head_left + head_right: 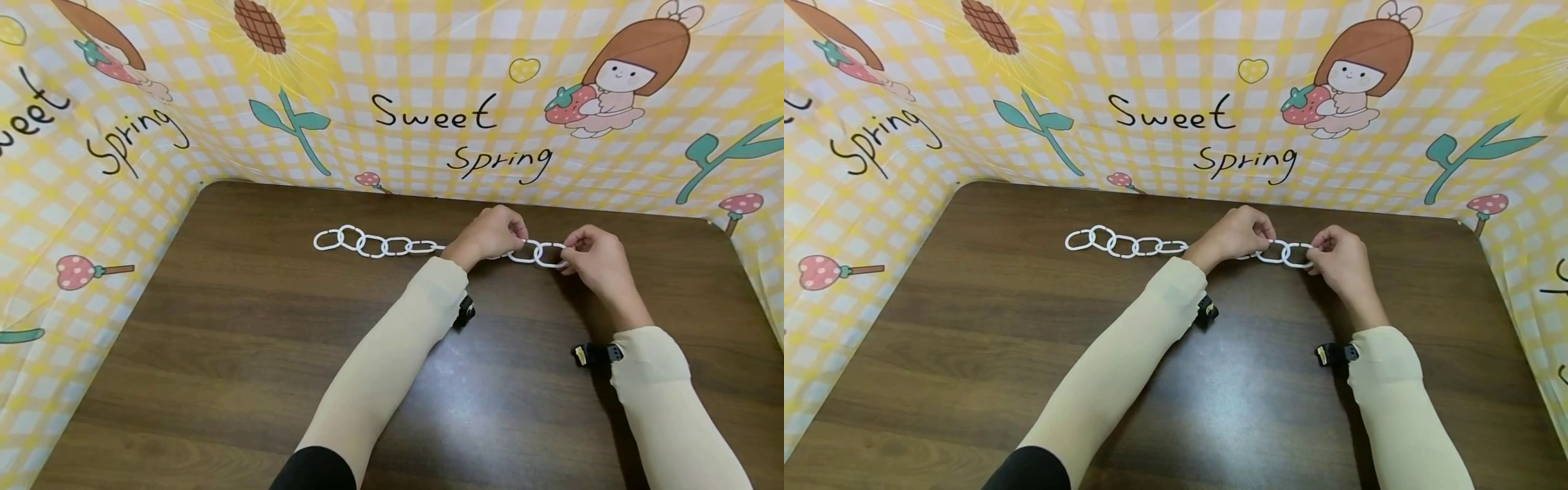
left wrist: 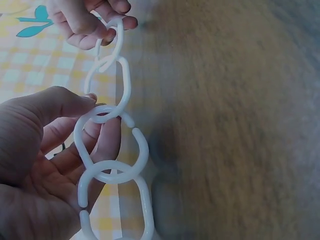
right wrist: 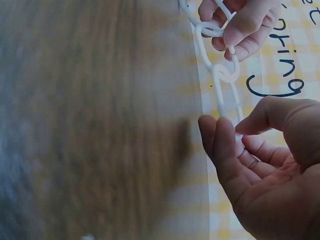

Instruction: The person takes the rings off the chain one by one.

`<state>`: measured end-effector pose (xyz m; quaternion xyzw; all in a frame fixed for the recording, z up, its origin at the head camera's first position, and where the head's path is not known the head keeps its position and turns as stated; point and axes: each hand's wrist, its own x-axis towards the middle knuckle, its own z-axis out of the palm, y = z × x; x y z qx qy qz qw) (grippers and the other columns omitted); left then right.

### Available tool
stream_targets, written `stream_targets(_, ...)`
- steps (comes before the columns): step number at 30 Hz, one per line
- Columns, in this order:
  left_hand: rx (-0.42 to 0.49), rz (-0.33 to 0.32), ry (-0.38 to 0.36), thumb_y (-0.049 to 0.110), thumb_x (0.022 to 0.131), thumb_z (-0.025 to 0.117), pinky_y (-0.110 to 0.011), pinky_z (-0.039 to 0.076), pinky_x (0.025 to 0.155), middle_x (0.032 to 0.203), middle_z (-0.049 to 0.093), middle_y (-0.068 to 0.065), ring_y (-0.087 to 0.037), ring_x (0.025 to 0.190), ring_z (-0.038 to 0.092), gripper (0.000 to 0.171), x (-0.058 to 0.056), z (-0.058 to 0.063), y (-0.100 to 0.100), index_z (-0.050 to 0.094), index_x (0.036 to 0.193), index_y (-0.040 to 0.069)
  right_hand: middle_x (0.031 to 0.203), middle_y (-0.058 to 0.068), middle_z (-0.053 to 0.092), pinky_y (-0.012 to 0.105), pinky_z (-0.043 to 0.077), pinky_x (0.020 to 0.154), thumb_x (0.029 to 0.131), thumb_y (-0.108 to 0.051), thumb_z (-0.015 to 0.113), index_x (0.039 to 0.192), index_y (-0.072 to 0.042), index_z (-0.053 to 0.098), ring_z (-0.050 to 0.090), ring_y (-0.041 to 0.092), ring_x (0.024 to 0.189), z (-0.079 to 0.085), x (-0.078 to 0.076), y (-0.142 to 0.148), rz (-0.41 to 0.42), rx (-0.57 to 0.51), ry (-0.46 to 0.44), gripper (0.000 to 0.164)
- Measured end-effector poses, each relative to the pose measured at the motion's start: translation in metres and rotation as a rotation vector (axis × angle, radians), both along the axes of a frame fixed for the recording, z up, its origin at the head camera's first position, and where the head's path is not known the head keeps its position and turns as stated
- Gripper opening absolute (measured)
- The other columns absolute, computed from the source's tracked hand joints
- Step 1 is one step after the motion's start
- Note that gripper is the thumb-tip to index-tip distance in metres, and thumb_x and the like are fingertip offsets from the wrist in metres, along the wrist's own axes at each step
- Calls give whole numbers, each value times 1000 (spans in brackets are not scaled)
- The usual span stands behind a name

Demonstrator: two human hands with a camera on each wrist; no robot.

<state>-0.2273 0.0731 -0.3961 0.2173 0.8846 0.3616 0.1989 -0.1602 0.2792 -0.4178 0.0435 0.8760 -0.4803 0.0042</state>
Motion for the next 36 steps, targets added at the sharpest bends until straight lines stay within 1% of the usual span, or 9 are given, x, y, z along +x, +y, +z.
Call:
stream_targets(3,35,1,-34,10,98,67,-18,47,69,94,70,2,-9,78,59,9,0,1,-1,76,101,11,75,-4,63,23,60,57,92,10,56,101,12,56,64,-2,55,1,1,0,5,-58,5,9)
stream_targets(6,94,8,-103,6,99,66,-19,48,65,90,69,-1,-9,71,59,12,0,1,-2,76,105,8,77,-8,62,23,60,59,93,11,54,100,10,56,66,0,57,3,2,1,13,-106,15,7)
stream_targets(10,172,25,-188,4,100,65,-21,52,63,87,68,-3,-11,67,60,15,1,2,-4,76,108,5,78,-9,62,23,61,60,95,11,55,93,4,61,67,1,59,5,3,1,17,-162,32,10)
stream_targets(17,170,24,-220,8,102,63,-22,52,64,91,69,-2,-10,68,60,18,1,6,-7,77,114,6,84,-5,61,23,61,62,97,11,57,88,-10,67,68,2,63,9,4,-1,6,-206,37,24)
stream_targets(20,164,29,-219,7,102,62,-21,53,65,93,71,-4,-10,71,62,19,2,8,-8,76,114,5,84,-7,62,22,61,62,97,11,58,92,-6,67,68,3,63,11,4,-2,14,-197,40,20)
stream_targets(23,155,38,-213,6,102,62,-20,53,66,93,72,-3,-10,74,63,18,2,8,-10,77,112,5,84,-9,62,22,61,62,98,10,58,100,6,64,67,2,63,12,4,-3,24,-179,34,7)
stream_targets(26,143,39,-204,8,102,63,-20,52,65,95,74,-4,-9,74,63,17,2,8,-11,77,111,6,85,-12,62,22,61,63,100,7,58,109,16,59,67,1,64,13,4,-4,34,-156,18,13)
stream_targets(32,132,17,-180,12,103,65,-20,51,67,108,77,-7,-9,77,62,17,2,8,-12,78,113,7,85,-15,63,22,61,62,101,5,57,114,16,59,66,0,64,15,4,-6,43,-152,0,17)
stream_targets(36,124,13,-175,12,102,66,-20,51,67,107,76,-6,-10,78,63,17,2,8,-11,79,113,8,83,-17,66,22,61,61,101,4,58,113,16,60,67,1,63,16,4,-7,49,-155,0,17)
